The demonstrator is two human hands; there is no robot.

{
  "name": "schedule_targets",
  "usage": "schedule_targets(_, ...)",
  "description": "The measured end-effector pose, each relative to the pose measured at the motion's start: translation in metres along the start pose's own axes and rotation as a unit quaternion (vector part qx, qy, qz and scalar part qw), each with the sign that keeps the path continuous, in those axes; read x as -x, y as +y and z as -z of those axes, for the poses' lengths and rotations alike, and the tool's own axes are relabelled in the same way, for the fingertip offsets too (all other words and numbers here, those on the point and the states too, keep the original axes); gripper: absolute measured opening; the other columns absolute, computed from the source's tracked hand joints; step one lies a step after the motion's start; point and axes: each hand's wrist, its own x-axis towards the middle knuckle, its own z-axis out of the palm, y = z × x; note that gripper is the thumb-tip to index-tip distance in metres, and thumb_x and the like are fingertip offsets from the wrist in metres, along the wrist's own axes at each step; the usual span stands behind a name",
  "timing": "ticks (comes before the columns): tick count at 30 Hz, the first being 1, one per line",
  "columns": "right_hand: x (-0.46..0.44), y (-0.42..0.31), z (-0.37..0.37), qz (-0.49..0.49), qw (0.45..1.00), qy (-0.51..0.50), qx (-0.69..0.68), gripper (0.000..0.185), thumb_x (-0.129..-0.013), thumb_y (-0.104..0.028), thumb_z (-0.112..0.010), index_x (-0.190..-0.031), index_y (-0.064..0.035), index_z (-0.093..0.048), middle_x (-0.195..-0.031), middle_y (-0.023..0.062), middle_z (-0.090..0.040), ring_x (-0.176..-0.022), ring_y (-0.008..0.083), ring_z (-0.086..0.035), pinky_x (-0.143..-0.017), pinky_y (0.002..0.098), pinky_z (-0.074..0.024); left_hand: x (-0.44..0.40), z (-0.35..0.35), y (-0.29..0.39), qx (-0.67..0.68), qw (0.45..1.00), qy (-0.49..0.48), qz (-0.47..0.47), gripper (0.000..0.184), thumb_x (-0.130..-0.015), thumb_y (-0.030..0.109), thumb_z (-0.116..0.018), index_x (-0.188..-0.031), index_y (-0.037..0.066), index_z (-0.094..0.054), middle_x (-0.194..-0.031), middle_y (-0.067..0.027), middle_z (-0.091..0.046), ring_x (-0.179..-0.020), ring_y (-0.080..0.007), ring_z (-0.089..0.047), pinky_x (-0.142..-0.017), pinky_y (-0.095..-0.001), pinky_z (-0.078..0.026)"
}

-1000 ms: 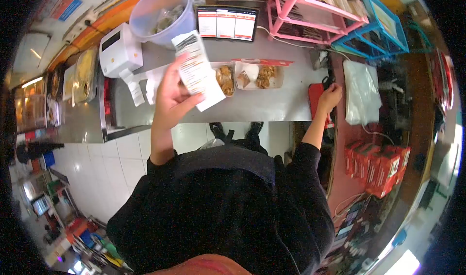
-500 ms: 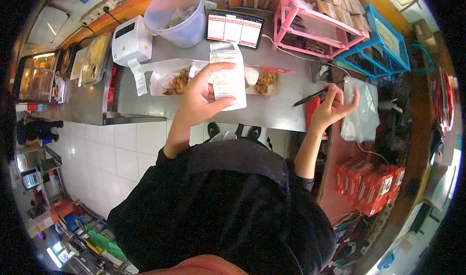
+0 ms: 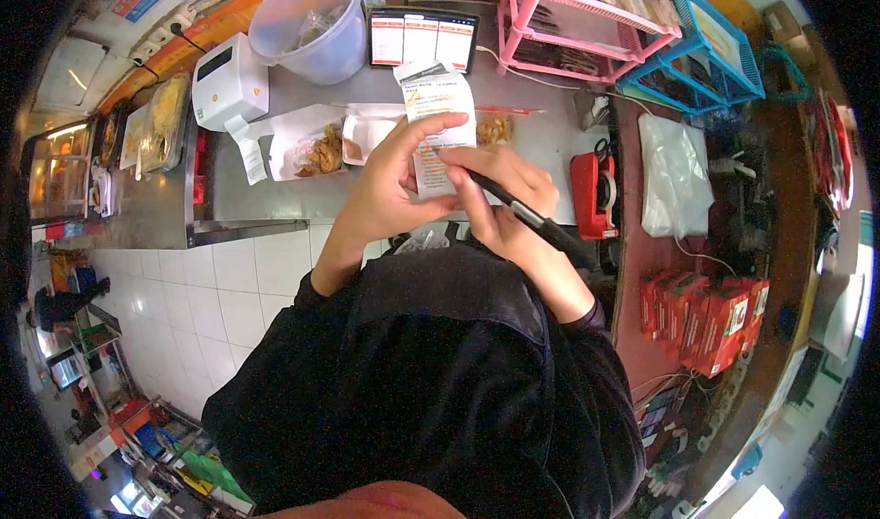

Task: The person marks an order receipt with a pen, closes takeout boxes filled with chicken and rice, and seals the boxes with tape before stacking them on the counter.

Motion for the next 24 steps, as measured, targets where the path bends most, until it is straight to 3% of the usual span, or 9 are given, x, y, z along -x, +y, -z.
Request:
schedule_targets(9,0.004,-0.002,-0.005,0.034,0.999,-0.006,0.031,0.017,-0.079,0.001,-0.067,-0.094,-0.0038,-0.065,-0.079,0.0119,-0.064,-0.062,0.0237,-0.062,-0.057,0.0316,-0.0482,0.003,0.005,0.000,-0.041,0.999,-0.002,-0.012,0.073,-0.067,-0.007,-0.075,-0.133,0.007,-0.047,-0.132,-0.0076,-0.043,-0.119,-0.0171,-0.049,-0.087,-0.0275,-0.052)
schedule_targets(12,0.005,-0.004,-0.005,0.001,0.998,-0.014,0.059,0.017,-0.078,0.001,-0.067,-0.094,-0.0042,-0.065,-0.077,0.0117,-0.063,-0.062,0.0240,-0.061,-0.057,0.0320,-0.0479,0.003,0.007,0.002,-0.063,0.998,-0.010,-0.019,0.071,-0.068,-0.007,-0.075,-0.132,0.007,-0.047,-0.130,-0.0076,-0.045,-0.118,-0.0171,-0.050,-0.086,-0.0279,-0.052)
schedule_targets(20,0.016,-0.005,-0.008,0.039,0.996,0.000,0.077,0.018,-0.077,0.001,-0.067,-0.093,-0.0057,-0.065,-0.076,0.0103,-0.063,-0.060,0.0251,-0.060,-0.055,0.0322,-0.0465,0.006,0.009,-0.004,-0.018,1.000,-0.003,-0.011,0.073,-0.067,-0.009,-0.075,-0.133,0.006,-0.046,-0.132,-0.0077,-0.043,-0.119,-0.0177,-0.049,-0.090,-0.0286,-0.050)
schedule_targets(21,0.015,-0.003,-0.011,0.048,0.998,-0.010,0.032,0.017,-0.076,0.001,-0.068,-0.091,-0.0064,-0.065,-0.073,0.0092,-0.061,-0.058,0.0238,-0.059,-0.053,0.0318,-0.0453,0.006,0.009,-0.004,-0.012,1.000,-0.004,-0.008,0.073,-0.067,-0.009,-0.075,-0.133,0.006,-0.046,-0.133,-0.0077,-0.043,-0.119,-0.0177,-0.049,-0.091,-0.0288,-0.050)
schedule_targets(24,0.017,-0.001,-0.011,0.027,0.996,-0.010,0.083,0.017,-0.076,0.000,-0.068,-0.091,-0.0065,-0.064,-0.069,0.0085,-0.058,-0.056,0.0227,-0.057,-0.051,0.0313,-0.0439,0.005,0.011,-0.008,-0.056,0.998,-0.005,-0.025,0.074,-0.068,-0.009,-0.075,-0.134,0.006,-0.045,-0.134,-0.0075,-0.042,-0.120,-0.0173,-0.048,-0.093,-0.0295,-0.049)
